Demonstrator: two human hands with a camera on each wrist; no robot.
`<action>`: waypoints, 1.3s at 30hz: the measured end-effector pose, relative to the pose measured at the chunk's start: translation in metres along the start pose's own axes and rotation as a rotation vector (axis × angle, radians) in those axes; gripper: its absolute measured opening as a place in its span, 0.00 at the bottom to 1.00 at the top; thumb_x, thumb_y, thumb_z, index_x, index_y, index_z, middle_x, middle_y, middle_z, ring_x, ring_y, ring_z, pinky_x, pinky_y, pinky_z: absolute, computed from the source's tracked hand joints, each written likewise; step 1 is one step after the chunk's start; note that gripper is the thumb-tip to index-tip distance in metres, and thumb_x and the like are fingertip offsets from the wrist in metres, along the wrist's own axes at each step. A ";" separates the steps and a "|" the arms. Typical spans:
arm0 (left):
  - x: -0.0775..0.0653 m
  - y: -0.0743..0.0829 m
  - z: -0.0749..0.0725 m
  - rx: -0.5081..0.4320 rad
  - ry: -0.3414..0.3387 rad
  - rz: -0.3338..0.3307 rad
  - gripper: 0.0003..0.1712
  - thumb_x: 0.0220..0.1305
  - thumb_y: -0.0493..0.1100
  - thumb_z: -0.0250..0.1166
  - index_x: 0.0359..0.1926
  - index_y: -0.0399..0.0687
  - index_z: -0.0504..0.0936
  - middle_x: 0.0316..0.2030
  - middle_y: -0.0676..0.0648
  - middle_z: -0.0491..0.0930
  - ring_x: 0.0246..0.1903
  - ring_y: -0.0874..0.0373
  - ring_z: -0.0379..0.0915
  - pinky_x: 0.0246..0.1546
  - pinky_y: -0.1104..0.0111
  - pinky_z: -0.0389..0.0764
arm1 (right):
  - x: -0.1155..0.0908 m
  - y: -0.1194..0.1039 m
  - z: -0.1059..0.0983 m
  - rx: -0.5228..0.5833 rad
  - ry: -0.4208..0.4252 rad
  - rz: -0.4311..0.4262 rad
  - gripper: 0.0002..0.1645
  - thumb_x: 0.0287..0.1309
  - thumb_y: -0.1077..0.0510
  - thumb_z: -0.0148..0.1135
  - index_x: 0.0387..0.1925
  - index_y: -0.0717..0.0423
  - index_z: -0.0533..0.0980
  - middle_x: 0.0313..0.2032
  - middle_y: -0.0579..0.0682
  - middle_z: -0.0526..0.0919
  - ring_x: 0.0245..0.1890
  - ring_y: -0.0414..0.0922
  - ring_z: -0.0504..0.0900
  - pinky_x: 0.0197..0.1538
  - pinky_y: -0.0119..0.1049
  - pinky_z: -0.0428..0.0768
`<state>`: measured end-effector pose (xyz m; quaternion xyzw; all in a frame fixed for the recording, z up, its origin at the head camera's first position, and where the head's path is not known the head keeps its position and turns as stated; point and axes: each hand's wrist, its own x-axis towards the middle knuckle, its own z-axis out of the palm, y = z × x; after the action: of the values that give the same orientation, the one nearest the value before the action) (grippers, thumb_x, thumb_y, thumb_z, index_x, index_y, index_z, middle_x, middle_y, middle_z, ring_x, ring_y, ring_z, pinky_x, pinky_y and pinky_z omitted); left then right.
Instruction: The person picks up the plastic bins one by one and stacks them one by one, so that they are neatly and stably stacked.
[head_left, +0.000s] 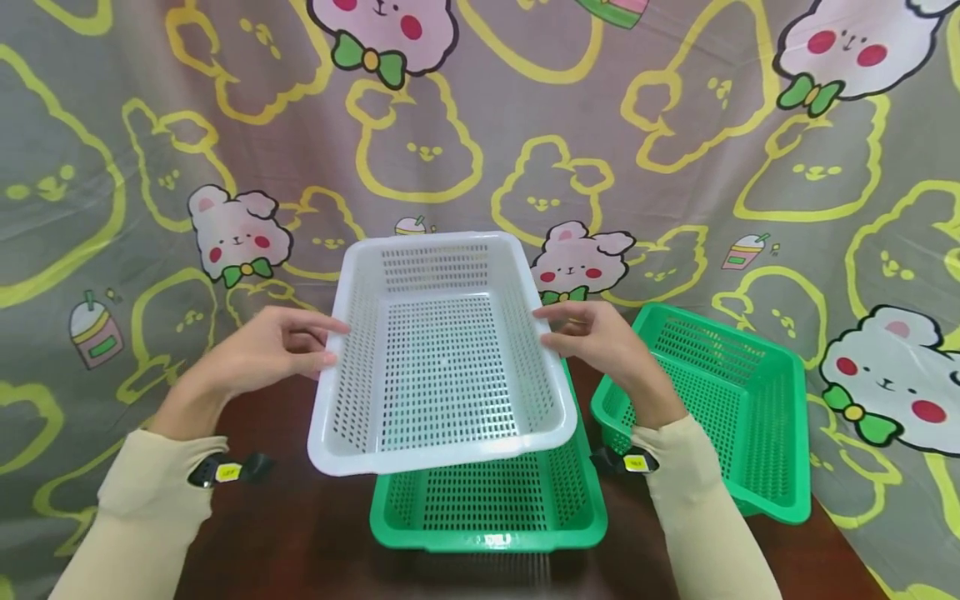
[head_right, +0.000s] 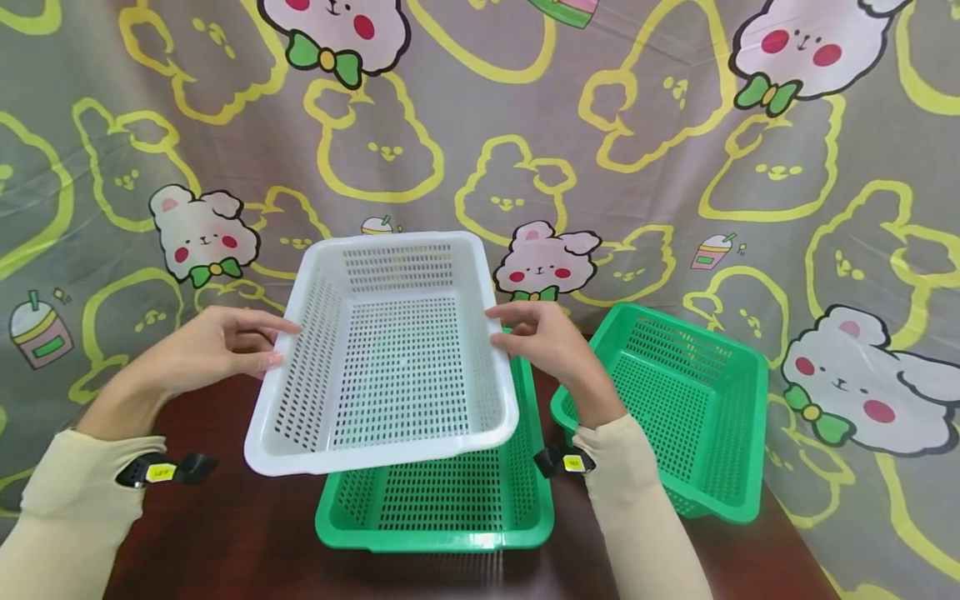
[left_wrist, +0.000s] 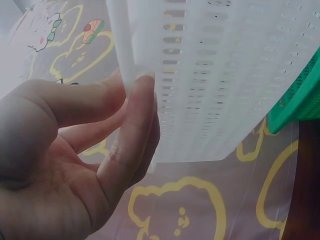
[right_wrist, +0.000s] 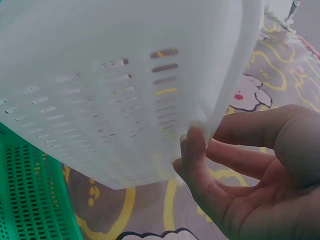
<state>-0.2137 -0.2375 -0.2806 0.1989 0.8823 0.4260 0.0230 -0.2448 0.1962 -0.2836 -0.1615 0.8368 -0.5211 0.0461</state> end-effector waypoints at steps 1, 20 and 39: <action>0.001 0.000 0.001 -0.001 -0.003 0.002 0.31 0.63 0.41 0.74 0.66 0.35 0.78 0.48 0.34 0.85 0.40 0.51 0.89 0.45 0.56 0.90 | -0.001 0.001 -0.001 0.001 0.001 0.002 0.25 0.65 0.58 0.69 0.62 0.56 0.79 0.53 0.62 0.86 0.46 0.49 0.90 0.51 0.43 0.88; 0.012 -0.002 0.028 -0.029 -0.053 0.026 0.32 0.62 0.40 0.75 0.65 0.35 0.78 0.47 0.36 0.84 0.41 0.50 0.89 0.46 0.53 0.90 | -0.022 0.022 -0.014 0.000 -0.016 0.024 0.27 0.65 0.59 0.69 0.64 0.62 0.77 0.50 0.66 0.84 0.40 0.49 0.89 0.43 0.45 0.90; 0.017 -0.005 0.042 -0.047 -0.077 0.001 0.30 0.62 0.38 0.74 0.64 0.34 0.79 0.44 0.36 0.85 0.38 0.52 0.89 0.42 0.56 0.90 | -0.028 0.040 -0.012 -0.003 -0.015 0.015 0.27 0.64 0.60 0.69 0.63 0.66 0.77 0.49 0.68 0.85 0.38 0.49 0.87 0.43 0.44 0.89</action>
<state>-0.2222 -0.2029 -0.3091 0.2150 0.8704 0.4387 0.0614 -0.2307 0.2317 -0.3157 -0.1593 0.8385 -0.5181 0.0561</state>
